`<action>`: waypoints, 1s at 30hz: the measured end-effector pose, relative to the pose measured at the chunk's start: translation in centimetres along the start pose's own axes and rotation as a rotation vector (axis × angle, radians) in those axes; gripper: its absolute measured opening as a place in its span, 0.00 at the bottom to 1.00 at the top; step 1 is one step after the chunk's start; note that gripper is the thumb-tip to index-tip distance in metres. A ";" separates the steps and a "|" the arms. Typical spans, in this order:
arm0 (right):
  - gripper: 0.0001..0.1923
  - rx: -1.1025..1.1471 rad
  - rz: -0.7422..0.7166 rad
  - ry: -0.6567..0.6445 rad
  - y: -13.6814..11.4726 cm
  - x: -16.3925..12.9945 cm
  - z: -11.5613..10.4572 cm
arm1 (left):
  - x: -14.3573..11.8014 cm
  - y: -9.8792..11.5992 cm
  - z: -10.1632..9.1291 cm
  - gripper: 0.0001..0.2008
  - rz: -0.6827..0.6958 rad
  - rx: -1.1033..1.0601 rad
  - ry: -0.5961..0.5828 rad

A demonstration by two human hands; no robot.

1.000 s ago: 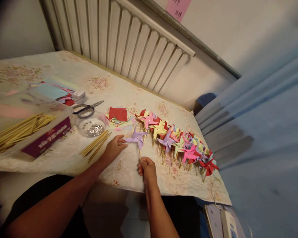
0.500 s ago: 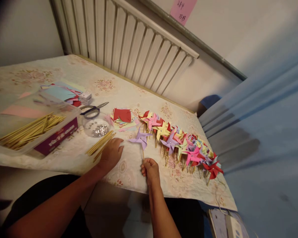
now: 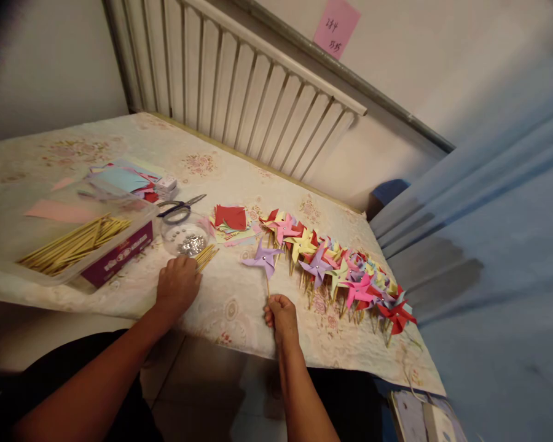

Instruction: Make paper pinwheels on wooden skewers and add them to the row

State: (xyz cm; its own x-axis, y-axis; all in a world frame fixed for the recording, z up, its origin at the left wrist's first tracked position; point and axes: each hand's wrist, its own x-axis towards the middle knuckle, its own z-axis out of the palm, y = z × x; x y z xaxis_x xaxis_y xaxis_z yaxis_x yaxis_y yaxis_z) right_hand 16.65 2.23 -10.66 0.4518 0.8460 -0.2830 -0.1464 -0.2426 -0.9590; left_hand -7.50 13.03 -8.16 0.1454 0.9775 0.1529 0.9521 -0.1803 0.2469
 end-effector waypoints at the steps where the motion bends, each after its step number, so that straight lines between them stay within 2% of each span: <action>1: 0.12 -0.002 -0.002 -0.001 0.0 0.0 0.0 | 0.1 -0.1 0.0 0.09 0.002 0.003 -0.001; 14: 0.12 -0.016 0.001 -0.004 0.0 0.1 0.0 | 0.6 -0.7 0.1 0.10 -0.001 -0.007 0.002; 18: 0.11 -0.020 0.007 -0.008 0.1 0.1 -0.1 | 0.3 -0.3 -0.3 0.07 0.003 -0.022 0.064; 21: 0.11 -0.016 0.003 -0.012 0.2 0.2 -0.1 | 0.1 0.4 -0.3 0.06 0.062 -0.087 0.178; 24: 0.11 -0.011 -0.002 -0.012 0.1 0.3 -0.1 | 0.0 1.6 0.4 0.07 0.222 -0.281 0.221; 26: 0.11 -0.018 -0.007 -0.009 0.1 0.3 0.0 | -0.2 2.6 1.1 0.08 0.300 -0.480 0.155; 30: 0.11 -0.024 -0.011 -0.001 -0.1 0.2 0.1 | -0.5 5.1 2.3 0.06 0.245 -0.830 -0.114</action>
State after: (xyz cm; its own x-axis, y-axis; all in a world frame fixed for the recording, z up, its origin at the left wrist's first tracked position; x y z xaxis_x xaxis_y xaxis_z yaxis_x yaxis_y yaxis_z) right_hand 16.65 2.44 -10.64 0.4524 0.8491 -0.2729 -0.1202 -0.2451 -0.9620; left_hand -2.10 11.84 -9.21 0.3888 0.8978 0.2071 0.3938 -0.3652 0.8436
